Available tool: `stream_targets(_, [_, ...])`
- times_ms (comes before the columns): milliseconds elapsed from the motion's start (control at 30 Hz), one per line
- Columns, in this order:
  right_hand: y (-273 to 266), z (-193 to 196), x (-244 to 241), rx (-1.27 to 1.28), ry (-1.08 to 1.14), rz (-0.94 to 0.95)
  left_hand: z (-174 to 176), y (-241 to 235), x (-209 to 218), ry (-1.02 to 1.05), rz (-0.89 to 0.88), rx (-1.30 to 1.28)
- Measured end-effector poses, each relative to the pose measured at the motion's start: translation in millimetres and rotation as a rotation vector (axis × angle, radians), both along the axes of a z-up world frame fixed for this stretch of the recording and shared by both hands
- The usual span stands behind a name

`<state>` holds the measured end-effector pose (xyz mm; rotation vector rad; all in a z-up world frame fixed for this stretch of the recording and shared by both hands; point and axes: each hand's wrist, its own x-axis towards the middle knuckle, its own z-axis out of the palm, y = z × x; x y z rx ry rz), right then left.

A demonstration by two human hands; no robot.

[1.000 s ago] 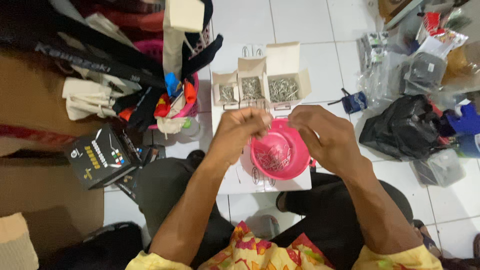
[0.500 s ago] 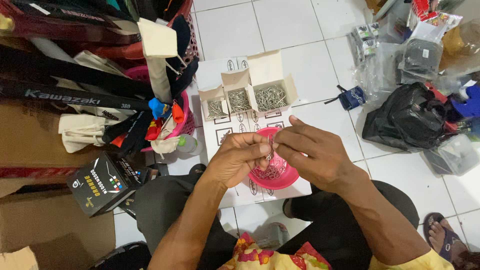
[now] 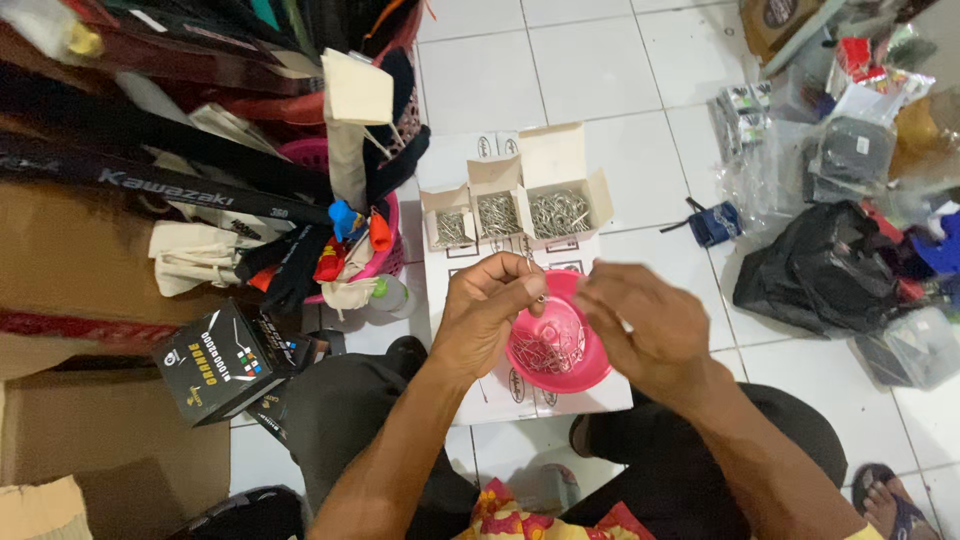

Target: The person sits on the floor and repeatedly picks up small metal hooks from a pink bowl, bends or twists them by hand, and places them into small cardboard boxes. The workspace includes several open boxes and a pink bowl filled with hooks.

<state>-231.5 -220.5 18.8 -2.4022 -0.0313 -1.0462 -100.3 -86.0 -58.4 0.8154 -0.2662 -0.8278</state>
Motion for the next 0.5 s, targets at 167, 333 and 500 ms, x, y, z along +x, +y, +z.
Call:
stream_targets(167, [26.2,2.8,13.1,0.042,-0.018,0.052,0.9,-3.9,-7.5,-0.058,0.044,0.003])
stream_targets(333, [30.0,17.5,11.1,0.260,0.096,0.040,-2.8,-5.1,-8.3,-0.086,0.049,-0.019])
stream_targets(500, [30.5,8.6,8.2,0.544,0.147,0.001,2.1,-5.0,-11.4,-0.121,0.052,-0.059])
